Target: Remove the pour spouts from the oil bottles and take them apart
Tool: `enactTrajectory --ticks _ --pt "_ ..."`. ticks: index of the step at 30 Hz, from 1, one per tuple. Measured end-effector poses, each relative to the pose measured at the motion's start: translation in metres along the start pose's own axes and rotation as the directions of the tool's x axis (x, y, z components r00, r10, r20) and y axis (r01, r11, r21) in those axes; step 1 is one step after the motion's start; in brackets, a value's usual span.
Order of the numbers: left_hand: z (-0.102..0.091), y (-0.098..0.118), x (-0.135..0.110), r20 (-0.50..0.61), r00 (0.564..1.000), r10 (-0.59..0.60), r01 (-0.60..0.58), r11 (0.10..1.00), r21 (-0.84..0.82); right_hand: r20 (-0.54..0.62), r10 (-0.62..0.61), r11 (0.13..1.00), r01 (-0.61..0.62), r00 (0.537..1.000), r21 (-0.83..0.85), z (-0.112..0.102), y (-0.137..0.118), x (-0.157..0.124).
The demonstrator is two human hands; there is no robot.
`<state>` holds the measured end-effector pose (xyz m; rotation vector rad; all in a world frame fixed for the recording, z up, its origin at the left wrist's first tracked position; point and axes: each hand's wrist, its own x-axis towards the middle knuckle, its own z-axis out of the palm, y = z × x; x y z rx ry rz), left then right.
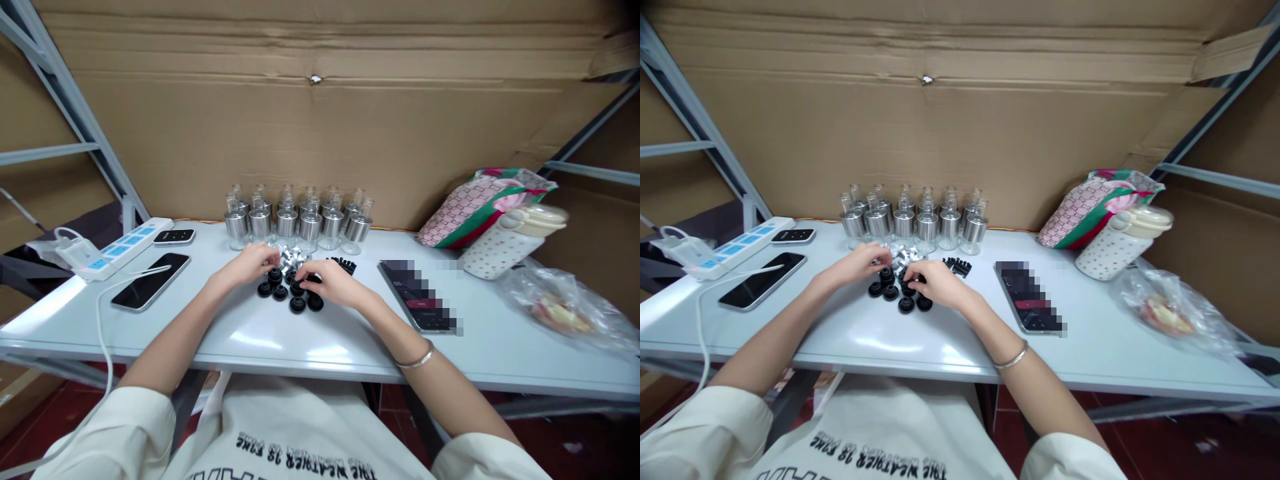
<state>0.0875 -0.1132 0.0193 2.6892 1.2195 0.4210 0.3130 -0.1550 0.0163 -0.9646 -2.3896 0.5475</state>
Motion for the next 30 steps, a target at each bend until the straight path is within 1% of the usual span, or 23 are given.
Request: enactTrajectory --ticks 3,7,9,13,16,19,21,23,26,28,30 --pt "0.002 -0.002 0.001 0.000 1.000 0.016 -0.016 0.999 0.033 0.026 -0.014 1.000 0.014 1.000 -0.012 0.001 -0.001 0.001" --pt "0.004 -0.002 0.002 -0.002 1.000 0.021 -0.021 0.998 0.059 -0.018 0.059 0.997 -0.060 0.998 -0.048 0.000 -0.001 0.002" --pt "0.005 -0.002 0.001 -0.018 0.999 0.050 -0.049 0.996 0.081 -0.016 0.071 0.995 -0.072 0.997 -0.069 0.000 0.000 0.002" --pt "0.009 -0.002 -0.006 -0.047 0.988 0.149 -0.141 0.981 0.136 0.023 0.041 0.992 -0.038 0.999 -0.118 0.000 -0.003 0.004" --pt "0.013 -0.003 -0.013 -0.095 0.977 0.189 -0.173 0.973 0.154 0.042 0.040 0.997 -0.037 0.998 -0.061 0.000 -0.004 0.002" --pt "0.018 -0.002 -0.017 -0.167 0.966 0.198 -0.179 0.976 0.124 -0.018 0.018 1.000 -0.018 1.000 -0.013 0.000 -0.002 -0.003" --pt "0.020 0.000 -0.018 -0.233 0.958 0.169 -0.155 0.985 0.076 -0.041 0.013 0.999 -0.014 0.999 -0.037 0.002 -0.001 -0.006" --pt "0.022 0.003 -0.020 -0.273 0.950 0.153 -0.149 0.988 0.036 0.014 0.028 0.995 -0.027 1.000 -0.098 0.005 -0.001 -0.008" --pt "0.025 0.007 -0.022 -0.249 0.943 0.221 -0.217 0.975 0.042 0.126 0.068 0.982 -0.044 0.990 -0.183 0.011 -0.001 -0.010" --pt "0.027 0.010 -0.023 -0.222 0.935 0.275 -0.265 0.961 0.077 0.157 0.075 0.984 -0.047 0.985 -0.171 0.013 -0.001 -0.008" --pt "0.029 0.013 -0.023 -0.212 0.928 0.306 -0.289 0.952 0.104 0.172 0.070 0.990 -0.048 0.983 -0.130 0.013 -0.002 -0.007"
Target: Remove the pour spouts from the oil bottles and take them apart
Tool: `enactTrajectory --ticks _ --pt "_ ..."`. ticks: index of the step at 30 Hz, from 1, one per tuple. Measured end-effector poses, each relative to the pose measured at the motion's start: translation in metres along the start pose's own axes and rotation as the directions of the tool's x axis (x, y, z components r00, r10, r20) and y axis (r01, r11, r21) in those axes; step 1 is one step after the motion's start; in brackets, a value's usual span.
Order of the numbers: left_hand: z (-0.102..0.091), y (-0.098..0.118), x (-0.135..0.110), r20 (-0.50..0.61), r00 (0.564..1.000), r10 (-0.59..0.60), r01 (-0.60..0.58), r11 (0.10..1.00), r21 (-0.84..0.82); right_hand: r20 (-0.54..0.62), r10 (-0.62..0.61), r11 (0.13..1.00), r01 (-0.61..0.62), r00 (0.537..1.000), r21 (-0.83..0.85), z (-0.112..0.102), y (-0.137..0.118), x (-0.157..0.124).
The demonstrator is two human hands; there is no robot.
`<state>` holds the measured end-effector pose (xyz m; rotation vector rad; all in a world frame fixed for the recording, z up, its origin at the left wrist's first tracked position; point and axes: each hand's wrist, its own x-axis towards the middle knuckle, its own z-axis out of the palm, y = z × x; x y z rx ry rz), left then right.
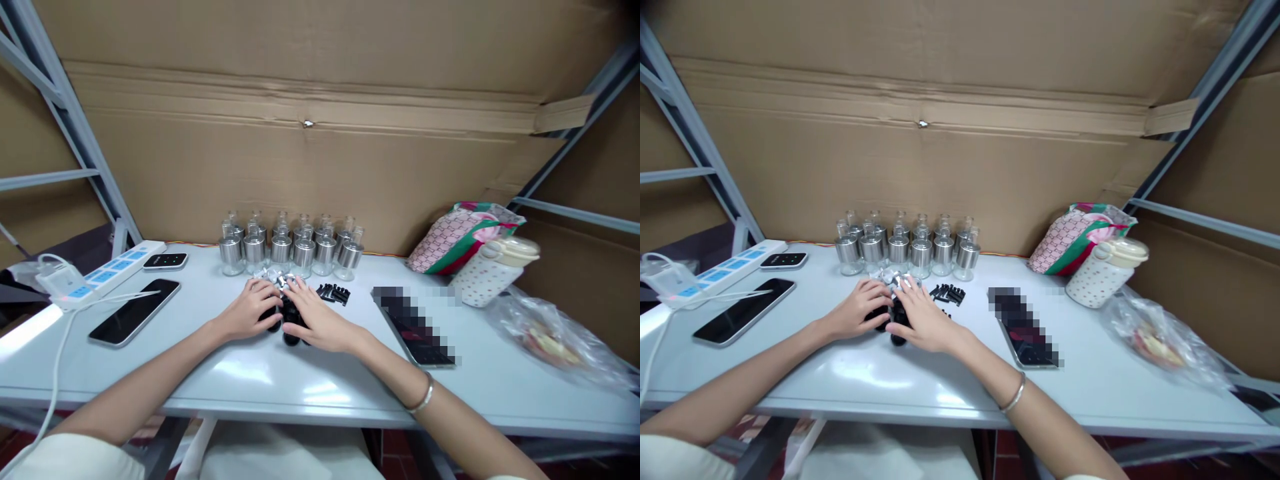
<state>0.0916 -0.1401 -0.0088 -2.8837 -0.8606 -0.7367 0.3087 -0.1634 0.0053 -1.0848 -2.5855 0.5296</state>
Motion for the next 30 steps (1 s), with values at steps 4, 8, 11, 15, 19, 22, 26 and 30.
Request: enactTrajectory --ticks 4,8,11,15,19,22,26,30 --pt "0.003 0.005 0.003 -0.015 1.000 0.016 -0.017 1.000 -0.007 -0.015 -0.019 0.998 0.020 1.000 0.063 -0.007 0.001 -0.001" --pt "0.008 0.012 0.003 -0.053 0.998 0.027 -0.025 0.999 0.042 -0.047 -0.010 0.997 0.013 0.999 0.072 -0.021 0.005 -0.011" --pt "0.014 0.017 0.004 -0.099 0.993 0.070 -0.058 0.991 0.117 -0.095 0.014 0.999 -0.009 0.995 0.049 -0.032 0.005 -0.019" --pt "0.019 0.019 0.005 -0.137 0.989 0.048 -0.027 0.988 0.152 -0.150 0.005 1.000 -0.007 0.989 -0.016 -0.035 0.003 -0.019" --pt "0.020 0.019 0.005 -0.117 0.993 0.007 0.006 0.994 0.112 -0.144 -0.042 0.995 0.028 0.989 -0.094 -0.026 0.007 -0.013" --pt "0.019 0.021 0.005 -0.106 0.994 -0.017 0.025 0.997 0.076 -0.149 -0.102 0.991 0.087 0.983 -0.106 -0.019 0.012 -0.010" --pt "0.017 0.023 0.005 -0.103 0.994 -0.029 0.035 0.998 0.051 -0.160 -0.130 0.988 0.113 0.978 -0.108 -0.016 0.016 -0.009" --pt "0.012 0.025 0.006 -0.096 0.995 -0.021 0.025 0.999 0.042 -0.177 -0.160 0.985 0.145 0.971 -0.093 -0.014 0.017 -0.010"
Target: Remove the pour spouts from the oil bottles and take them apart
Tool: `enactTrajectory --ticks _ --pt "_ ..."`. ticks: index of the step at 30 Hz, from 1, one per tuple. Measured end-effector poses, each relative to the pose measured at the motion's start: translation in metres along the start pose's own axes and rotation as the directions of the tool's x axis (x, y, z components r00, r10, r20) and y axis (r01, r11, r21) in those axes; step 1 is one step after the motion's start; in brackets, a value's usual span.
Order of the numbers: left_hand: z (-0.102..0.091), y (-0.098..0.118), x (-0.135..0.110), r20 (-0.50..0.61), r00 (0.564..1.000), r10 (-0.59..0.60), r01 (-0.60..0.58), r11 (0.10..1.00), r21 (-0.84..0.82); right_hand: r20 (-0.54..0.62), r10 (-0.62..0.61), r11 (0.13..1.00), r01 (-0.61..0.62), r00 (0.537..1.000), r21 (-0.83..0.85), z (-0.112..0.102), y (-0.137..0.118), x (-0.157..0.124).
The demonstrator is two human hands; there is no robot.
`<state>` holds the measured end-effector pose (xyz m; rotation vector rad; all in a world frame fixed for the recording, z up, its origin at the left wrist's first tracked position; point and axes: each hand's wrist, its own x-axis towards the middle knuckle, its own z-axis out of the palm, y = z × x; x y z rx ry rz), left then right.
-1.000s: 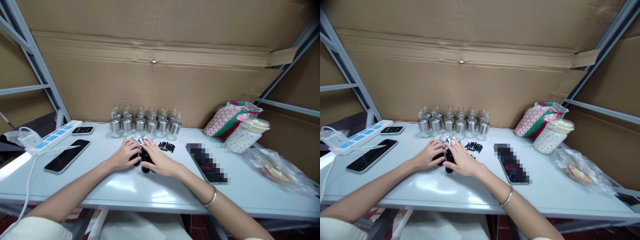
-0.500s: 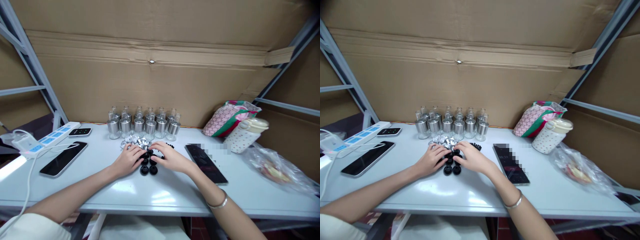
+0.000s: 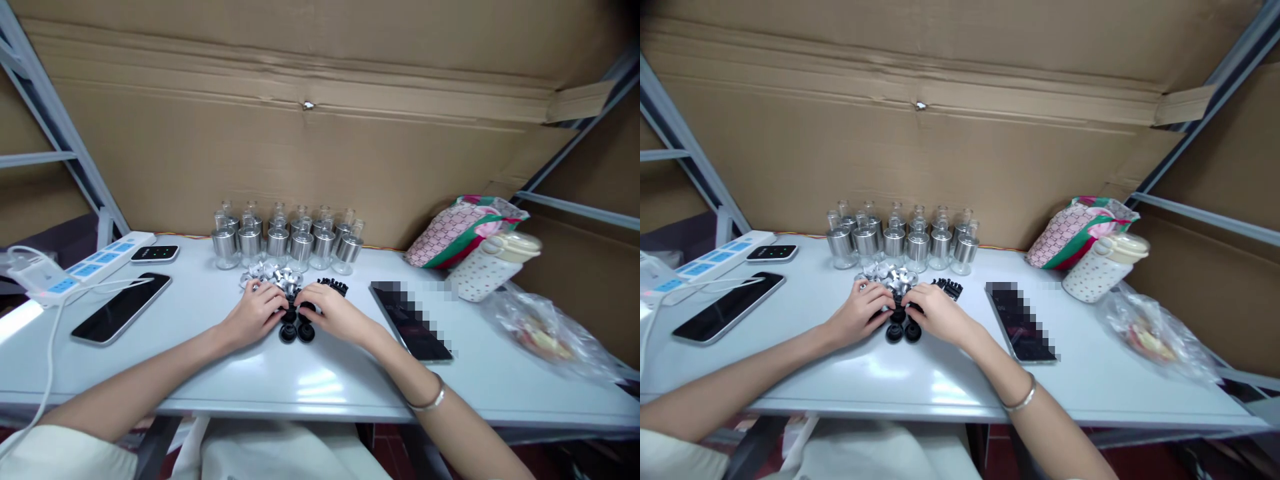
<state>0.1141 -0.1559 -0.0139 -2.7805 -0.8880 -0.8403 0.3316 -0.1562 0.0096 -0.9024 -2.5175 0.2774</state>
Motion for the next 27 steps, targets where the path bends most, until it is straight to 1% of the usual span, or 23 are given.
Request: enactTrajectory --ticks 3,7,15,19,21,23,25,27 --pt "-0.003 0.001 0.000 0.039 0.999 0.004 -0.003 1.000 -0.014 0.003 -0.029 1.000 0.029 1.000 -0.011 0.000 -0.002 0.000" --pt "-0.001 0.002 0.000 0.065 0.998 0.011 -0.010 1.000 -0.017 0.032 -0.051 0.998 0.052 0.998 -0.042 -0.001 -0.005 0.000" --pt "0.001 0.000 -0.001 0.086 0.996 0.007 -0.007 1.000 -0.001 0.066 -0.022 0.998 0.026 0.998 -0.063 -0.003 -0.011 -0.002" --pt "0.001 -0.001 0.000 0.102 0.994 0.029 -0.031 0.999 0.021 0.112 0.016 1.000 -0.016 0.994 -0.007 -0.005 -0.011 -0.004" --pt "0.001 -0.002 0.000 0.117 0.993 0.027 -0.029 0.999 0.020 0.098 0.026 0.999 -0.028 0.995 0.020 -0.009 -0.011 -0.005" --pt "0.000 -0.003 0.000 0.135 0.991 0.013 -0.014 1.000 0.002 0.056 0.057 0.998 -0.058 0.997 0.029 -0.015 -0.012 -0.006" --pt "-0.002 -0.003 0.000 0.150 0.989 -0.004 0.008 1.000 -0.024 0.056 0.125 0.991 -0.128 0.991 0.043 -0.021 -0.014 -0.008" --pt "-0.003 -0.003 0.001 0.159 0.987 -0.018 0.028 0.998 -0.056 0.128 0.204 0.974 -0.214 0.971 0.077 -0.025 -0.015 -0.009"
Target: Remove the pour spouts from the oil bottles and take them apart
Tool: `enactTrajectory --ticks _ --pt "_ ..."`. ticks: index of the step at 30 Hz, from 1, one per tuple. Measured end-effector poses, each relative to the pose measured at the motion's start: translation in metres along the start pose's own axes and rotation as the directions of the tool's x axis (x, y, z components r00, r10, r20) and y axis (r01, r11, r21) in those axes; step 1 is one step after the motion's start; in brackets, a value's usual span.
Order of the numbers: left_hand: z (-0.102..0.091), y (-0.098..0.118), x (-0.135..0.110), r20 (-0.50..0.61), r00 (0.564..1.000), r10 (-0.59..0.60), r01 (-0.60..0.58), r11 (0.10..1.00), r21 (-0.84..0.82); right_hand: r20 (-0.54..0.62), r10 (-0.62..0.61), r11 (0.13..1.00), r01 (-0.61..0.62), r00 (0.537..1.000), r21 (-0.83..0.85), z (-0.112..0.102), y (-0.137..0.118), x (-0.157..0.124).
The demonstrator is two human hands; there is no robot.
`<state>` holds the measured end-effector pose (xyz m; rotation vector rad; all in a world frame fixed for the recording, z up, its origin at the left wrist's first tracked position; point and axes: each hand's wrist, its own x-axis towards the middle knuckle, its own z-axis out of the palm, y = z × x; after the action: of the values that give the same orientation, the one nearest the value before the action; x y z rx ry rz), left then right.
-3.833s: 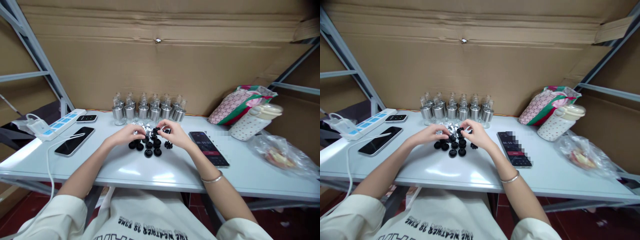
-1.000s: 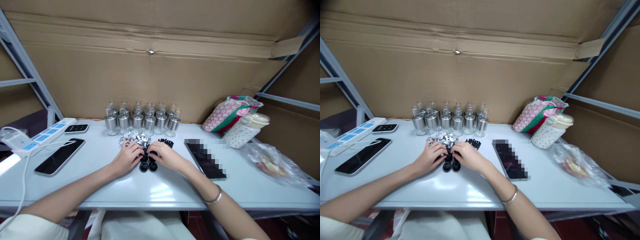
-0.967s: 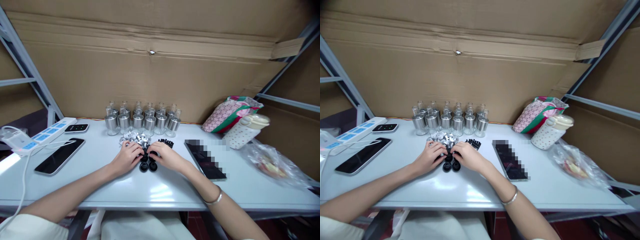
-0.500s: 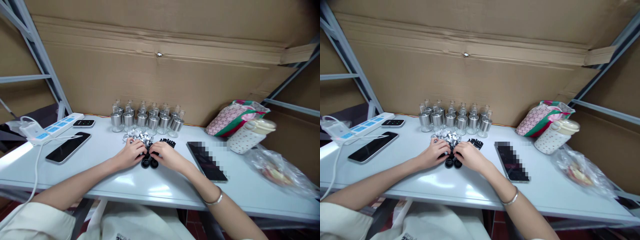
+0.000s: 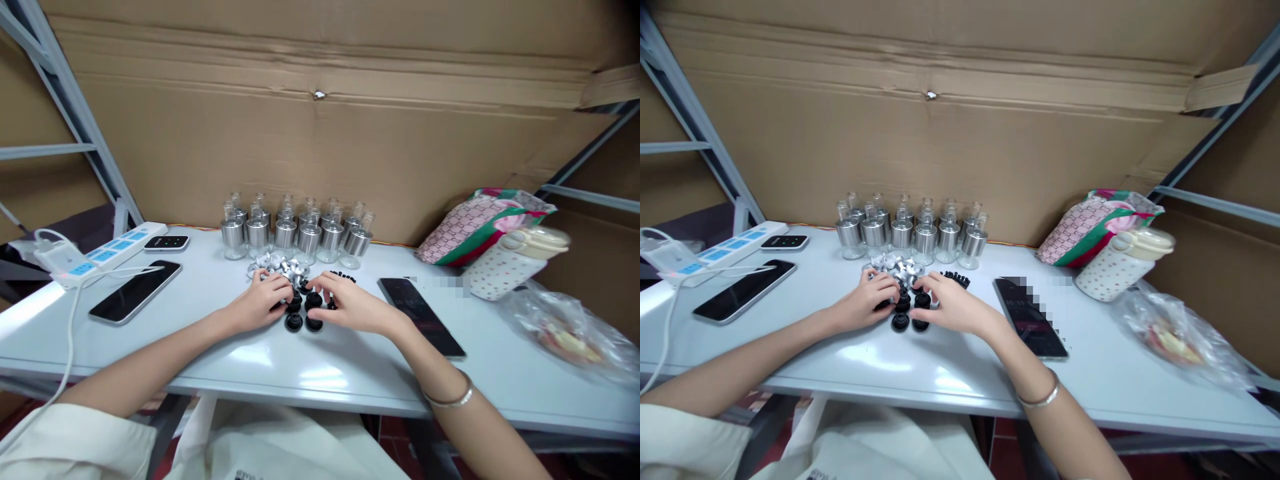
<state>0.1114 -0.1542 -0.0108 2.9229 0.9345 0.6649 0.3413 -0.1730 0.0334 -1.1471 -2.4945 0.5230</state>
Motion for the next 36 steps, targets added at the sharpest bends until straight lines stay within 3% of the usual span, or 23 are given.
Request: enactTrajectory --ticks 3,11,19,23,27,31,33,36 --pt "-0.003 0.001 0.000 0.014 1.000 -0.013 0.013 0.999 -0.050 0.100 0.059 0.995 -0.067 0.993 0.075 0.000 0.001 -0.002" --pt "-0.006 0.000 0.000 0.039 0.999 -0.002 0.005 0.997 -0.078 0.138 0.111 0.978 -0.132 0.984 0.158 0.010 0.015 0.001" --pt "-0.010 -0.003 -0.001 0.056 0.997 0.054 -0.050 0.995 -0.082 0.102 0.109 0.969 -0.128 0.989 0.212 0.023 0.011 0.007" --pt "-0.014 -0.005 0.000 0.061 0.998 0.028 -0.022 0.994 -0.107 0.074 0.095 0.970 -0.109 0.993 0.218 0.031 0.010 0.009" --pt "-0.013 -0.006 0.000 0.058 0.998 0.037 -0.027 0.987 -0.159 0.088 0.041 0.986 -0.055 0.995 0.157 0.020 0.011 0.007" --pt "-0.012 -0.010 0.001 0.011 0.999 0.033 -0.029 0.973 -0.229 -0.066 0.065 0.996 -0.061 0.996 0.064 0.008 0.017 0.007" --pt "-0.011 -0.013 0.001 -0.037 0.999 0.003 -0.013 0.964 -0.266 -0.102 0.081 0.997 -0.083 0.991 -0.010 0.009 0.022 0.009" --pt "-0.009 -0.018 0.000 -0.107 0.993 -0.042 0.007 0.950 -0.313 -0.048 0.079 0.992 -0.083 0.996 -0.100 0.020 0.025 0.014"
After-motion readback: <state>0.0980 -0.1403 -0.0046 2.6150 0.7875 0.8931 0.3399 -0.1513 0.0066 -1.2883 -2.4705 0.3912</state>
